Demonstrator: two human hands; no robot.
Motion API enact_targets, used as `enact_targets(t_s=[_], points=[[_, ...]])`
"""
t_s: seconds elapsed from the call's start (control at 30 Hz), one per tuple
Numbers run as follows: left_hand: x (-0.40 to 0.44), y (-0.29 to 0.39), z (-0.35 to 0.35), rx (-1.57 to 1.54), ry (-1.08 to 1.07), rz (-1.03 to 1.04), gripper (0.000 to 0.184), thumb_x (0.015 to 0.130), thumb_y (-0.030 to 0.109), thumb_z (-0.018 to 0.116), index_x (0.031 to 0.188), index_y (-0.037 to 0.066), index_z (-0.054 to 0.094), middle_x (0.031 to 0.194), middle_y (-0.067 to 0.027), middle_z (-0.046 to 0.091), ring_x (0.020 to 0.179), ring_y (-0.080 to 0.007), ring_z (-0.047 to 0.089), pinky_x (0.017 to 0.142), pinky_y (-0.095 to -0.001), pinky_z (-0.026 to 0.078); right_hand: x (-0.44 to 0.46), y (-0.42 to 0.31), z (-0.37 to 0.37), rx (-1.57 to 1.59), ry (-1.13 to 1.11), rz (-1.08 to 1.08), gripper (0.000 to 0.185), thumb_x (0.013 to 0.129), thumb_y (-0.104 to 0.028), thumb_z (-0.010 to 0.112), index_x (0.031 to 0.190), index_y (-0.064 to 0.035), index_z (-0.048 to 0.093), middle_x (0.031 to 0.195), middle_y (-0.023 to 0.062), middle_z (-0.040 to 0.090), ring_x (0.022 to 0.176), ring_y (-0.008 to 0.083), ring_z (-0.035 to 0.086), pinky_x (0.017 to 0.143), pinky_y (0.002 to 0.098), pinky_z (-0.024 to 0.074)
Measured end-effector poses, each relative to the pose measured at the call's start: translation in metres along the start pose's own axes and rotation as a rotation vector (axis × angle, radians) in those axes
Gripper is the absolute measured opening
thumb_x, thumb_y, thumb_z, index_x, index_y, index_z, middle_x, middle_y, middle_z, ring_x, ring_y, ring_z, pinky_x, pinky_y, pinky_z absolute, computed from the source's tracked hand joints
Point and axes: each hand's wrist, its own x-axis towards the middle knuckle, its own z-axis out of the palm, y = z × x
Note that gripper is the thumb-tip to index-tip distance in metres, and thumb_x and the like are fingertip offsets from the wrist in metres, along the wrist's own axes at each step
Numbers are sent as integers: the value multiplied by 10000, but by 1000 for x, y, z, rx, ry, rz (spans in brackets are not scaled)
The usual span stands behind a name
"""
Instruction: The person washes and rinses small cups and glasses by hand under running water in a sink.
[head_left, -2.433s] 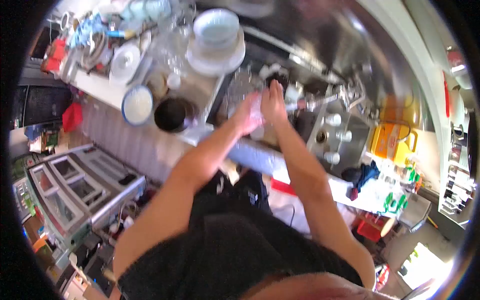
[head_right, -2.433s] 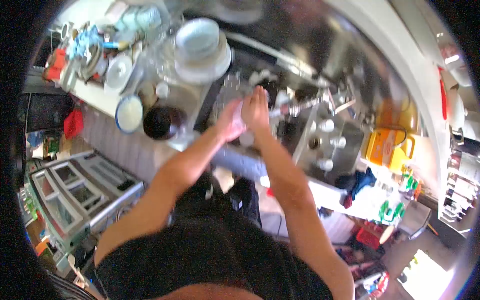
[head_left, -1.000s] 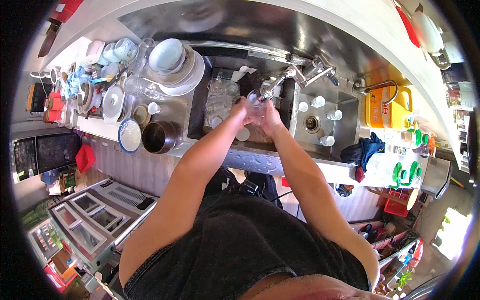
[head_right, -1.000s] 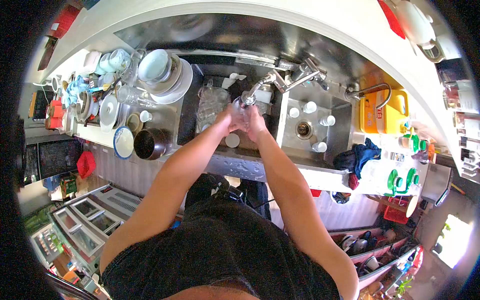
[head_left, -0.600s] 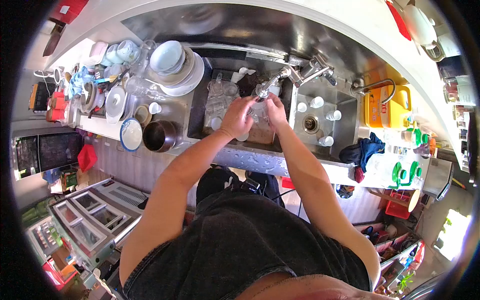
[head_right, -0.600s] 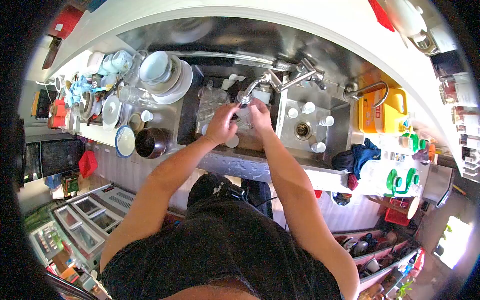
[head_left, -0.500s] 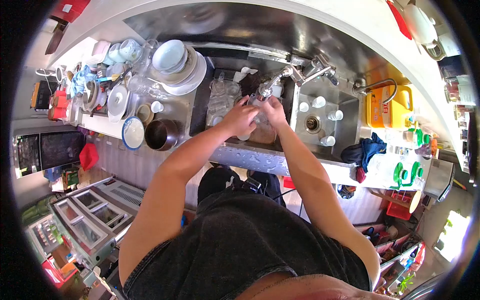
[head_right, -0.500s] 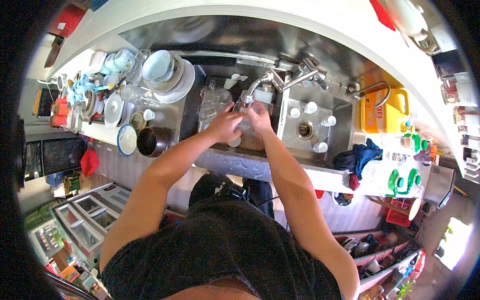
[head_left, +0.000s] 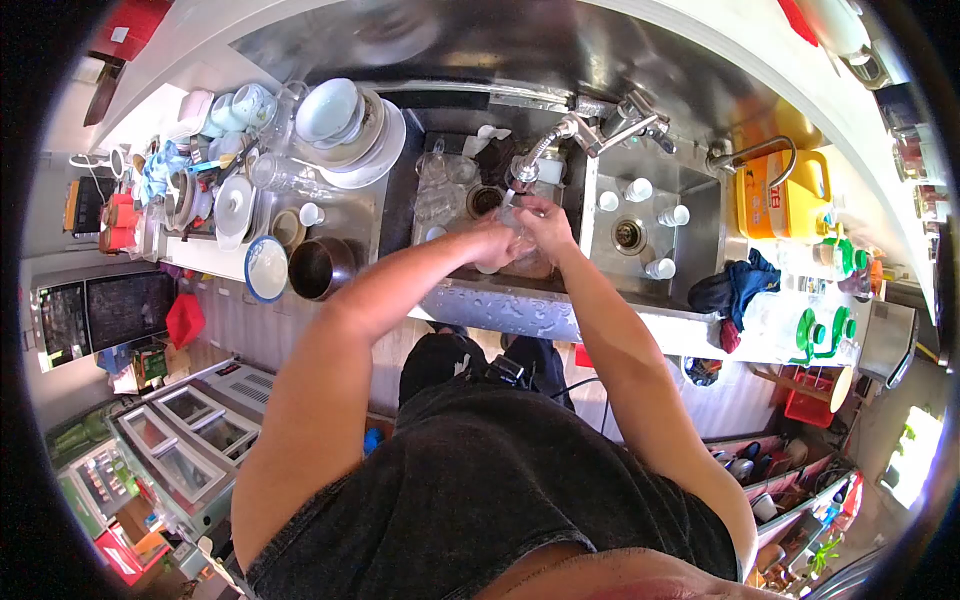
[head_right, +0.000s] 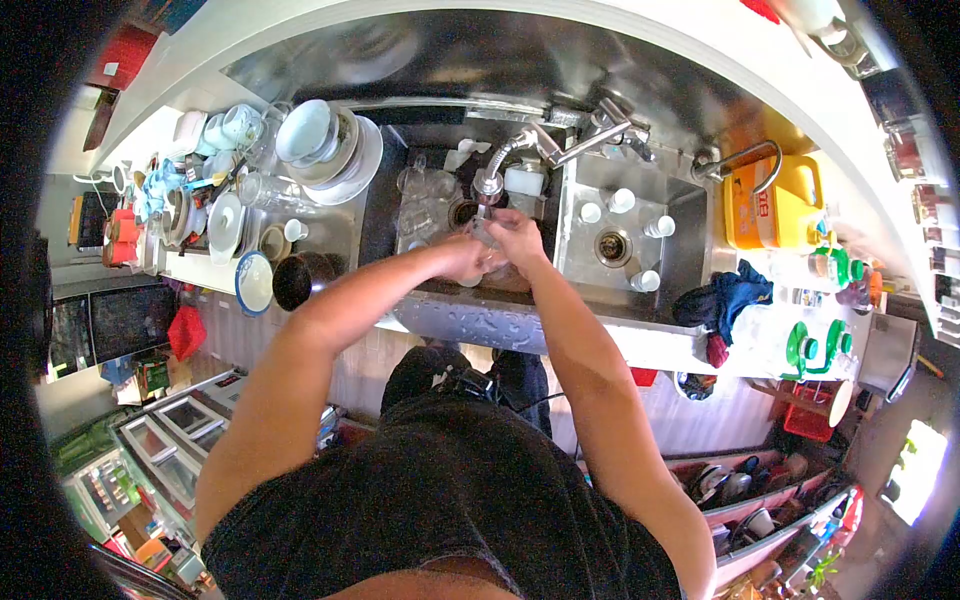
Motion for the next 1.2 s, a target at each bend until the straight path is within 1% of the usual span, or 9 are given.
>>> enact_targets(t_s=[0.1, 0.23, 0.37, 0.5, 0.67, 0.8, 1.03, 1.13, 1.2], points=[[-9, -3, -26, 503, -151, 36, 337, 753, 269, 632, 1040, 93, 650, 1025, -108, 658, 1024, -262, 601, 1108, -492, 213, 1, 5, 11, 34, -29, 69, 425, 761, -256, 696, 1074, 21, 618, 899, 83, 645, 755, 133, 586, 692, 266, 486], [20, -28, 12, 361, 627, 131, 494, 722, 132, 579, 1214, 93, 549, 1225, -112, 573, 1294, -223, 389, 1132, -532, 86, 5, -28, 5, -190, 161, -35, 341, 742, -301, 697, 943, -29, 654, 776, 72, 639, 702, 132, 582, 681, 282, 479], [15, 7, -29, 51, 43, 19, 595, 730, 58, 540, 1316, 58, 436, 1236, -173, 555, 1189, -318, 491, 1046, -436, 336, 11, -41, -3, -295, 152, -50, 290, 709, -298, 712, 815, -39, 638, 706, 60, 630, 697, 126, 582, 681, 300, 470], [12, -3, -13, -188, 125, 167, 411, 747, 25, 517, 1156, 55, 550, 1090, -155, 629, 1004, -338, 600, 882, -404, 467, 2, -53, -8, -138, 64, 59, 268, 698, -271, 726, 844, -55, 662, 713, 45, 632, 706, 124, 580, 689, 292, 472], [-12, 3, -59, 719, -237, 166, 340, 848, 212, 489, 1165, 109, 556, 1141, -83, 601, 1173, -232, 485, 1059, -445, 294, 6, -55, -6, -193, -93, 72, 355, 679, -224, 741, 947, 0, 679, 838, 74, 674, 731, 131, 607, 707, 285, 482], [21, -44, 0, 851, 303, 301, 552, 854, 408, 506, 1287, 70, 460, 1239, -54, 547, 1255, -216, 399, 1127, -497, 87, 19, -59, -15, -188, -181, 21, 344, 679, -259, 757, 872, 17, 688, 788, 79, 672, 724, 129, 600, 692, 289, 476], [17, -26, 22, -602, 179, 269, 402, 915, 169, 525, 1272, 3, 443, 1183, -156, 586, 1157, -275, 518, 1002, -424, 364, 6, -34, 0, 88, -191, 101, 515, 787, -304, 714, 1142, 31, 549, 963, 107, 660, 766, 200, 633, 727, 294, 510], [13, -26, 17, -1034, 208, 276, 302, 936, 149, 513, 1190, -15, 509, 1145, -130, 613, 1072, -212, 579, 926, -325, 446, 8, -24, -3, 611, -220, 371, 416, 982, -358, 397, 1209, -22, 489, 1055, 126, 613, 909, 257, 631, 815, 389, 532], [3, -15, 7, -1480, 284, 155, 278, 944, 240, 531, 1060, -8, 575, 1048, -147, 645, 960, -187, 635, 866, -326, 487, 4, -27, 2, 716, -244, 405, 421, 983, -377, 373, 1194, -35, 499, 1036, 124, 614, 893, 263, 631, 781, 388, 539]])
